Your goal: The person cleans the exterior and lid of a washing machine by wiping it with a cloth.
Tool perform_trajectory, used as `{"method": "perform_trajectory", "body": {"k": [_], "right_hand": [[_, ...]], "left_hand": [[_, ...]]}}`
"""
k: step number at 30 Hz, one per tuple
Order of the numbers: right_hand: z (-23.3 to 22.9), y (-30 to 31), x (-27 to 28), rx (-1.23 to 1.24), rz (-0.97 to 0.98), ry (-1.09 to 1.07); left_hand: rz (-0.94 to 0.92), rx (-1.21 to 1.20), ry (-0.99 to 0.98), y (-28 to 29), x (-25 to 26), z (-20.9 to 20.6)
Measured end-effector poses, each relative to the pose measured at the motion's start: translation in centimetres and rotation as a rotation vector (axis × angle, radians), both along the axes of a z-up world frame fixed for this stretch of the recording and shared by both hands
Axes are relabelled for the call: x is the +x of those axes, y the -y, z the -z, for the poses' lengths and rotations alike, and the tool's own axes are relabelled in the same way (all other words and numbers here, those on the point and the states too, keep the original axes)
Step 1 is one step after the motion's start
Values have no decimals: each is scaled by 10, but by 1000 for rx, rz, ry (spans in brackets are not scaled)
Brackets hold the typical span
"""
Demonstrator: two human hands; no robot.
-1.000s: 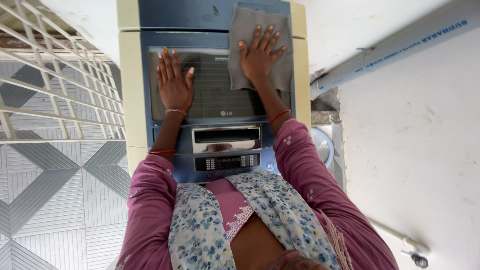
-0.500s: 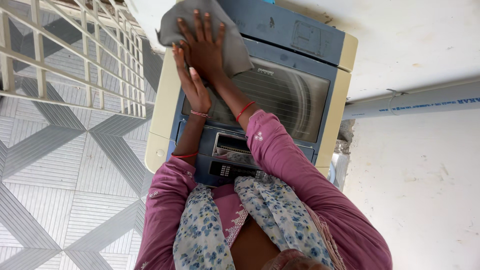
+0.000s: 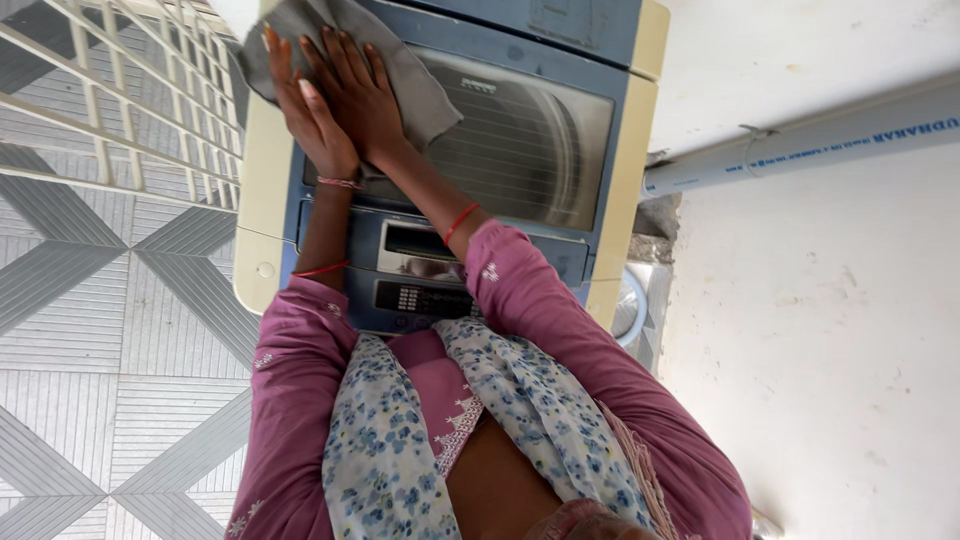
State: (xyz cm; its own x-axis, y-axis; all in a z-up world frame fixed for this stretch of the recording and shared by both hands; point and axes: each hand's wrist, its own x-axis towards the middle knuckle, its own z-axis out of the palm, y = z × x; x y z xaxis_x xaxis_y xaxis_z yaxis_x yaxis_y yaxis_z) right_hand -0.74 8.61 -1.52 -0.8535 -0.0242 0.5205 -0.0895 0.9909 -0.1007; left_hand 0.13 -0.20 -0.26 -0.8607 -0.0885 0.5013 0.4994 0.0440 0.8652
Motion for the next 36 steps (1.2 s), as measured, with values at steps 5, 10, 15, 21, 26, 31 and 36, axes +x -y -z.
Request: {"method": "perform_trajectory", "body": {"k": [5, 10, 15, 21, 26, 31, 36], "right_hand": [[-50, -10, 9, 145, 88, 509], [-47, -45, 41, 117, 117, 378], [-44, -121, 102, 107, 257, 422], [-40, -222, 187, 14, 642, 553], [-30, -255, 223, 16, 801, 419], [-40, -219, 271, 10, 819, 370], [-52, -174, 318, -61, 853, 420]], "left_hand": [[23, -24, -19, 4, -11, 10], [19, -101, -16, 6, -17, 16], [24, -55, -26, 6, -18, 25], [48, -287, -56, 4, -20, 31], [81, -438, 49, 8, -22, 32], [131, -717, 33, 11, -4, 11], [154, -1144, 93, 22, 42, -44]]}}
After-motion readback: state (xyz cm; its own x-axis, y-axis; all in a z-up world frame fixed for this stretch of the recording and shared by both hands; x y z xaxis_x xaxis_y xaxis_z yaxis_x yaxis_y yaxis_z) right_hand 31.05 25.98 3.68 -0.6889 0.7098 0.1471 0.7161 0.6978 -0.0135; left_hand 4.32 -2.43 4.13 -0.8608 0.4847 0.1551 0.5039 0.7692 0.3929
